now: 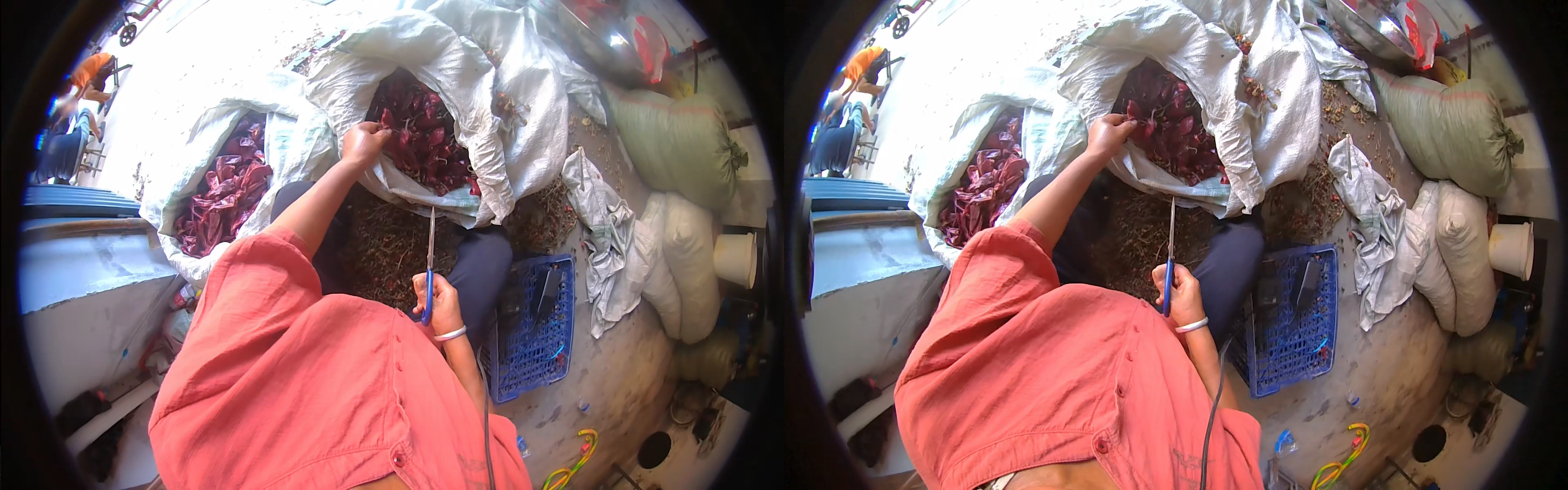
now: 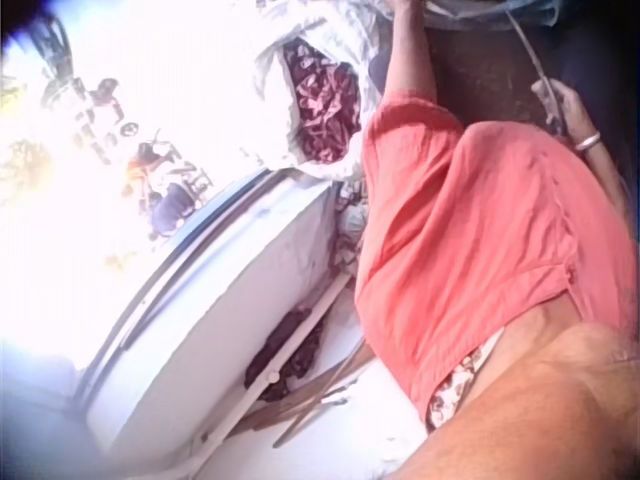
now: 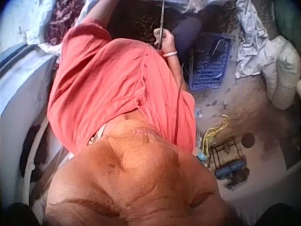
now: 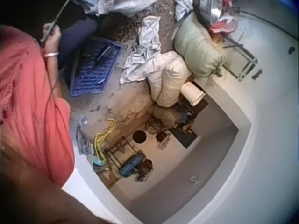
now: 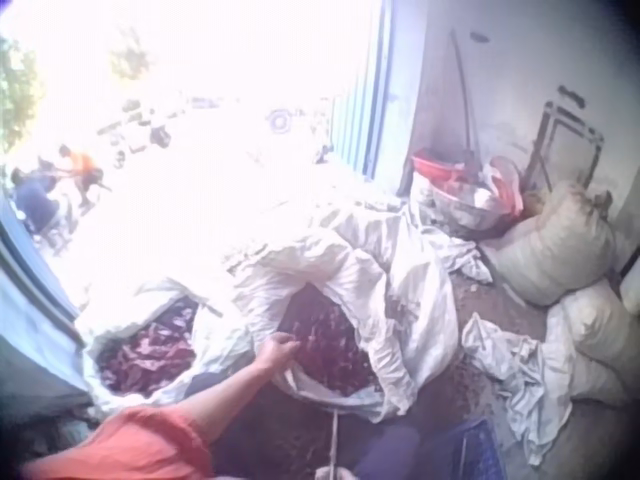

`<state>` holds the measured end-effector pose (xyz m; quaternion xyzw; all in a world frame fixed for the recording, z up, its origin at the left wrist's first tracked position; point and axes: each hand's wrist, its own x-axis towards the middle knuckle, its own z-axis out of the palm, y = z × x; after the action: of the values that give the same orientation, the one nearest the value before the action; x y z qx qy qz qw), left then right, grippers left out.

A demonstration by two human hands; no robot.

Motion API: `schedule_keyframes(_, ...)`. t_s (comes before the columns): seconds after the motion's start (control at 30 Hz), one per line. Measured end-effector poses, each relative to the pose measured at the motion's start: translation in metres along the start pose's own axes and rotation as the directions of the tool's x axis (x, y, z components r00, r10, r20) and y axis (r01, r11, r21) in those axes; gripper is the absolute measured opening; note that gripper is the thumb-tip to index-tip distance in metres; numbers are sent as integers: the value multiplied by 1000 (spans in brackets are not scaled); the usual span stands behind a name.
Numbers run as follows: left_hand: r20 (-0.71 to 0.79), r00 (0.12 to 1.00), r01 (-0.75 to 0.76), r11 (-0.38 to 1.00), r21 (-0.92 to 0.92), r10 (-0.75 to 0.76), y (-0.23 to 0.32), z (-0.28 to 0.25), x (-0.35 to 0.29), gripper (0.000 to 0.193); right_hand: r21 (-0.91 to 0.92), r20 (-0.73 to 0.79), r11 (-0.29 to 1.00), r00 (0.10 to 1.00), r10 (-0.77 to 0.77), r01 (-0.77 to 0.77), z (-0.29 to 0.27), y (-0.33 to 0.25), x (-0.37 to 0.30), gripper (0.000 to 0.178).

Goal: The person sits on the floor and uses scissors to trim the stems off dried red chili peppers. They pick peppers from a large white sack, cut the stems, and drop the peppers into a blue plastic basket.

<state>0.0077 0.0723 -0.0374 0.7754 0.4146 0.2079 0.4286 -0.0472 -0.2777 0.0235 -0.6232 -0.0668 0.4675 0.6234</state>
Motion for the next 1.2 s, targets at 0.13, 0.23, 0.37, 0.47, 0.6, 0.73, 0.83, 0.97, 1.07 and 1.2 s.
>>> schedule_keyframes(0.13, 94, 995, 41, 993, -113, -30, 3, -1, -7, 30, -36, -3, 999, 1000, 24, -24, 2, -3, -6, 15)
schedule_keyframes(0.23, 155, 986, 93, 982, -166, -67, 19, -12, -14, 30, -20, 1, 1000, 1000, -9, 9, 0, -4, -4, 17)
schedule_keyframes(0.37, 195, 979, 111, 946, -303, -53, 26, -18, -27, 29, -11, -12, 1000, 1000, -11, 11, -3, -4, -3, 20)
schedule_keyframes(0.47, 331, 944, 122, 930, -348, 0, 32, -23, -42, 27, -126, -77, 987, 990, -114, 104, -4, -5, -1, 26)
schedule_keyframes(0.6, 514, 854, 102, 940, -324, 84, 59, -43, -92, 23, -597, -58, 747, 913, -405, 293, -7, -31, -1, 41)
schedule_keyframes(0.73, 633, 763, 115, 937, -331, 130, 77, -60, -132, 20, -805, 7, 515, 872, -490, 296, -3, -54, -4, 55)
schedule_keyframes(0.83, 668, 735, 103, 955, -277, 114, 85, -69, -153, 15, -876, 51, 391, 861, -506, 282, 2, -64, -10, 62)
schedule_keyframes(0.97, 621, 763, -1, 962, -274, 178, 88, -75, -167, 12, -916, 70, 310, 863, -500, 254, 5, -64, -18, 60)
schedule_keyframes(1.07, 613, 765, -60, 970, -235, 195, 89, -79, -171, 11, -889, 27, 396, 889, -458, 231, 4, -60, -22, 52)
schedule_keyframes(1.2, 639, 748, 41, 947, -317, 181, 89, -82, -177, 14, -759, 15, 578, 897, -443, 298, 2, -52, -27, 39)
